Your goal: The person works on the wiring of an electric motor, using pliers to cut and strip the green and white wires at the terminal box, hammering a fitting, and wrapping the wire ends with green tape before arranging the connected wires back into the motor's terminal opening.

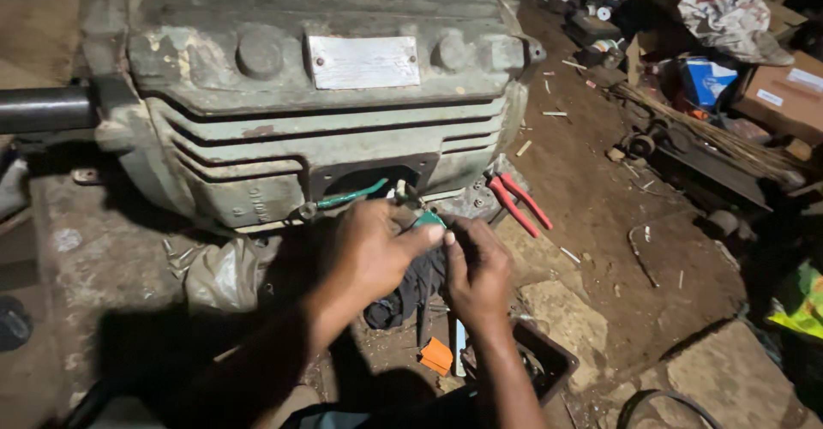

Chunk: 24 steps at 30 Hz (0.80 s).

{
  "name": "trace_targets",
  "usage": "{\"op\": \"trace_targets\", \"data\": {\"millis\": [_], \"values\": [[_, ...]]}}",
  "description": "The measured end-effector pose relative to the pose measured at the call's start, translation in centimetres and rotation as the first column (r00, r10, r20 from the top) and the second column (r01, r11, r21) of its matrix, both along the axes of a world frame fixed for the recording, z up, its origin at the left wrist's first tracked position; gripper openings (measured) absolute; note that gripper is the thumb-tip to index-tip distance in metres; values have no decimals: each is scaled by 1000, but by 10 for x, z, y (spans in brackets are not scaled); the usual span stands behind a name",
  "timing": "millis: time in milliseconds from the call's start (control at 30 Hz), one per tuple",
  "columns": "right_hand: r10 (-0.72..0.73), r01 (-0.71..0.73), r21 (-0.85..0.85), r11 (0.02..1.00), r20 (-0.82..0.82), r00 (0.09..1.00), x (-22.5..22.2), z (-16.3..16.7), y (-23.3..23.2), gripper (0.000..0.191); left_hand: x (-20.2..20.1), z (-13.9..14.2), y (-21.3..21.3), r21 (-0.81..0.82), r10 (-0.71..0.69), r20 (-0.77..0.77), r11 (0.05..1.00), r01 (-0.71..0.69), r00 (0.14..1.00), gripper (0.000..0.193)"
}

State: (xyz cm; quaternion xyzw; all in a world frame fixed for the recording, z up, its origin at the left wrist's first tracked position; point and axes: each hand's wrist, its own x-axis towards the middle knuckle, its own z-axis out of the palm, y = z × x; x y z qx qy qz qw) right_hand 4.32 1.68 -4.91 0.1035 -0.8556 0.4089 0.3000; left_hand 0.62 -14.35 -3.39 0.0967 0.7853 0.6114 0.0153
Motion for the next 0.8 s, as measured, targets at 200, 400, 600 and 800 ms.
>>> {"op": "trace_targets", "data": {"millis": [200, 400, 600, 800], "values": [[-130, 129, 28, 991, 4, 992, 0, -10, -2, 9, 3, 0, 14, 301, -109, -172, 940, 157, 979, 25], [-146, 147, 22, 989, -5, 989, 2, -15, -2, 9, -3, 13, -10, -31, -199, -282, 980, 198, 939, 26], [-110, 117, -67, 991, 103, 989, 8, -22, -9, 11, -9, 24, 23, -270, 51, -542, 935, -231, 839, 25], [-72, 105, -250, 962, 139, 988, 12, -26, 6, 15, -18, 36, 36, -497, -179, -580, 851, -171, 795, 24]]}}
